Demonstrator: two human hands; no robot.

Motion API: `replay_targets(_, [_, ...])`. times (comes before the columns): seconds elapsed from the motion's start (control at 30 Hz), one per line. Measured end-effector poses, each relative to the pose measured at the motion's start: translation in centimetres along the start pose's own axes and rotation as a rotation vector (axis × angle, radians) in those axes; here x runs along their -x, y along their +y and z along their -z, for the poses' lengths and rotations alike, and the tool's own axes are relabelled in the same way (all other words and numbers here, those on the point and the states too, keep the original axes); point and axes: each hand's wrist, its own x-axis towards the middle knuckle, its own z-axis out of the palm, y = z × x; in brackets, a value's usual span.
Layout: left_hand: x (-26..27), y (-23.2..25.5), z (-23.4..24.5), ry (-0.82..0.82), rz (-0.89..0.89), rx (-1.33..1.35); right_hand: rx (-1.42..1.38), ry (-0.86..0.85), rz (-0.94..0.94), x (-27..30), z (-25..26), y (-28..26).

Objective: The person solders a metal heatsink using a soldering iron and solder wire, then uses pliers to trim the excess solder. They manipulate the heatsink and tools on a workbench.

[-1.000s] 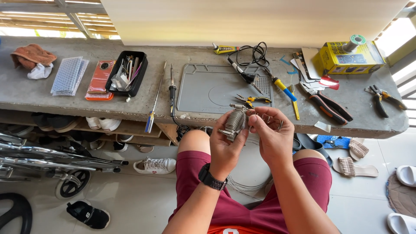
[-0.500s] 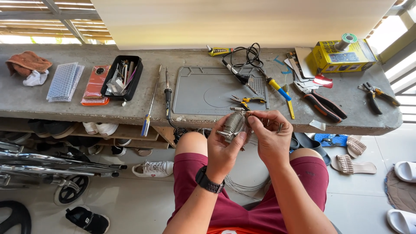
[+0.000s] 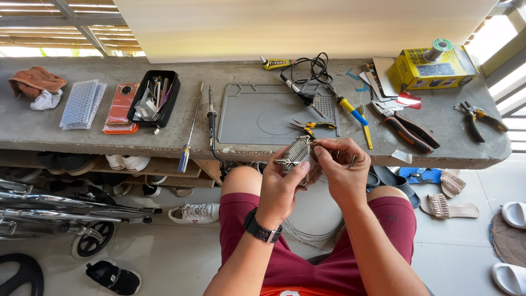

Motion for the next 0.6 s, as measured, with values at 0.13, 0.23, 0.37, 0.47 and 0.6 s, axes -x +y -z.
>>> replay_targets(0.13, [-0.7,0.2,-0.2,0.039,0.049,0.049,0.02,0.003,0.001,-0.1,0.0,0.1])
replay_targets(0.23, [-1.7,0.7,-0.1,0.072,0.121,0.059,0.046,-0.031,-0.033,0.0,-0.3,0.3])
replay_targets(0.37, [-4.4,1.0,1.9,0.093,0.278,0.256,-0.055,-0.151,-0.073,-0.2,-0.2,0.2])
replay_targets(0.47, [-6.9,0.2,4.4,0.091,0.361,0.315,-0.037,-0.165,-0.107,-0.8,0.8,1.2])
replay_targets(0.6, [-10.5,1.0,4.8,0.163,0.37,0.28,0.14,-0.219,-0.165,-1.6,1.3,2.4])
